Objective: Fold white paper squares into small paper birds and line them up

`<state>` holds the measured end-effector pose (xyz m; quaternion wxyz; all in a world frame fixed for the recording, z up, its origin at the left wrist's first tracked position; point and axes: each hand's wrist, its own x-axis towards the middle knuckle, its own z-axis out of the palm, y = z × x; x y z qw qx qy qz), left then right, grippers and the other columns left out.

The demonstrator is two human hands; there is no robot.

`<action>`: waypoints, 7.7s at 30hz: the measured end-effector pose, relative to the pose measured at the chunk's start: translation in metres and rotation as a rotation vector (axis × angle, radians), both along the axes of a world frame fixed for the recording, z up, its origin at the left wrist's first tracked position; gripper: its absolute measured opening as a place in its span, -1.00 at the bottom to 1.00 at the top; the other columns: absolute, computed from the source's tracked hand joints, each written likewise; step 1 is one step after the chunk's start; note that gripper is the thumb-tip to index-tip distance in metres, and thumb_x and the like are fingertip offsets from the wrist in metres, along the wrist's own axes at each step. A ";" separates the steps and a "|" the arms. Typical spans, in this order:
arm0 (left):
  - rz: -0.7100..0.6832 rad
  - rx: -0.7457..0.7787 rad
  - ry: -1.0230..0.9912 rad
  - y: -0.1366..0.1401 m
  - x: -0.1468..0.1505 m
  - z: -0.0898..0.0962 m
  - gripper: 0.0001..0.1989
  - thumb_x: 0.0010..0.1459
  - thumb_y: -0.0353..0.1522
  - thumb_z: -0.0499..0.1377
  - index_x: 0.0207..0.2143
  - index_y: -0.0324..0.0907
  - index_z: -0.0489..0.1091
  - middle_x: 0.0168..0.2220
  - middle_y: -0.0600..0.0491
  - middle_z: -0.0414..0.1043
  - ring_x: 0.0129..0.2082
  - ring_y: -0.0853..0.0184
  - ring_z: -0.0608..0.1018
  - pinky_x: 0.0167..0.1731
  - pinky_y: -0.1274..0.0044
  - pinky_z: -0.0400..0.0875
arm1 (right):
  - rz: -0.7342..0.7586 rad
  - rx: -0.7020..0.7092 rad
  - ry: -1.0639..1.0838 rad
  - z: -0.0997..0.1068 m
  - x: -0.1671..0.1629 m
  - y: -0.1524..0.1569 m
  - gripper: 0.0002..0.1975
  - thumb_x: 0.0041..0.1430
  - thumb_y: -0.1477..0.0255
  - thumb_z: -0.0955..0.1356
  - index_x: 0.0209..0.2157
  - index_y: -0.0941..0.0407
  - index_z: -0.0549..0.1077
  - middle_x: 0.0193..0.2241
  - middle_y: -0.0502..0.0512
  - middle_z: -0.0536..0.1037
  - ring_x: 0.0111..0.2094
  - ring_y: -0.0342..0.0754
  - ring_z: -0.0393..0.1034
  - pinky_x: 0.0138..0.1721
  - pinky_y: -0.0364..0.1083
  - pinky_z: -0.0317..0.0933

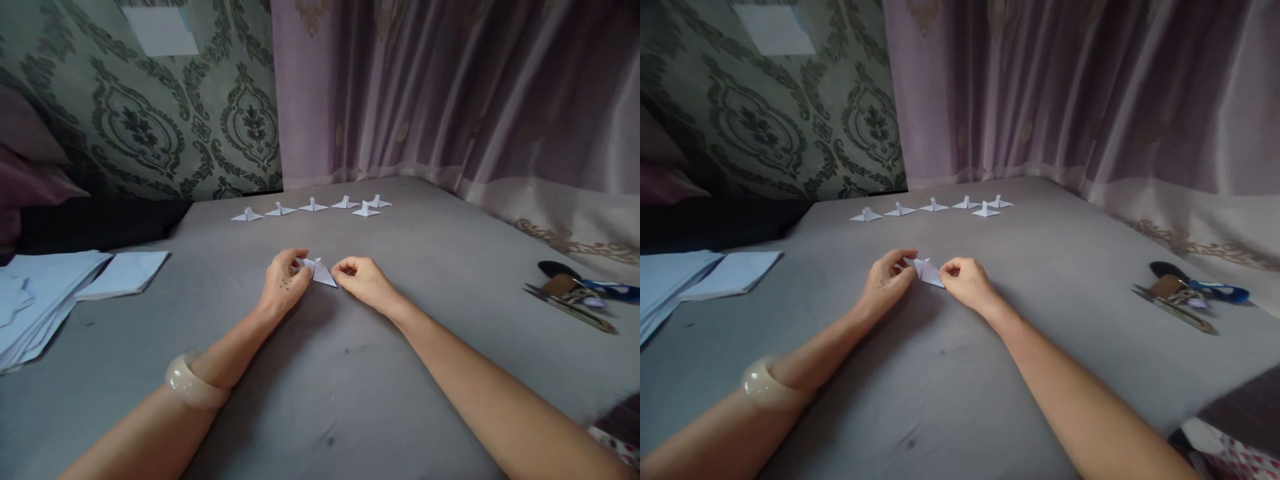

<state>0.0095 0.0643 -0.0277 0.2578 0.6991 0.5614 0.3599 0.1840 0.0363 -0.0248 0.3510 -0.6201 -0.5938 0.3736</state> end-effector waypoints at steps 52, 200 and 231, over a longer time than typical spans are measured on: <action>-0.235 -0.035 0.065 -0.001 0.008 -0.008 -0.83 0.04 -0.33 0.11 -0.39 -0.23 0.45 -0.58 0.14 0.31 -0.55 0.43 0.32 -0.52 0.61 0.17 | 0.149 0.312 -0.332 -0.009 0.000 -0.001 -0.87 0.17 0.52 0.29 -0.29 0.11 0.47 -0.35 0.04 0.54 -0.35 -0.12 0.39 -0.30 -0.16 0.19; -0.115 0.299 0.415 0.017 0.004 -0.017 -0.74 0.16 -0.38 0.08 -0.53 -0.20 0.47 -0.45 0.01 0.43 -0.38 0.31 0.43 -0.31 0.52 0.28 | 0.167 0.362 -0.877 0.005 -0.027 -0.032 -0.67 0.27 0.33 0.21 -0.06 0.23 0.39 -0.15 0.23 0.37 -0.12 0.10 0.24 -0.17 0.03 0.22; 0.084 0.268 0.501 0.033 0.029 -0.015 -0.76 0.14 -0.26 0.06 -0.51 -0.18 0.37 -0.43 -0.02 0.40 -0.30 0.23 0.45 -0.27 0.47 0.30 | -0.021 0.260 -0.715 0.009 -0.005 -0.028 -0.72 0.24 0.40 0.19 -0.16 0.22 0.43 -0.15 0.29 0.41 -0.08 0.12 0.28 -0.13 0.02 0.20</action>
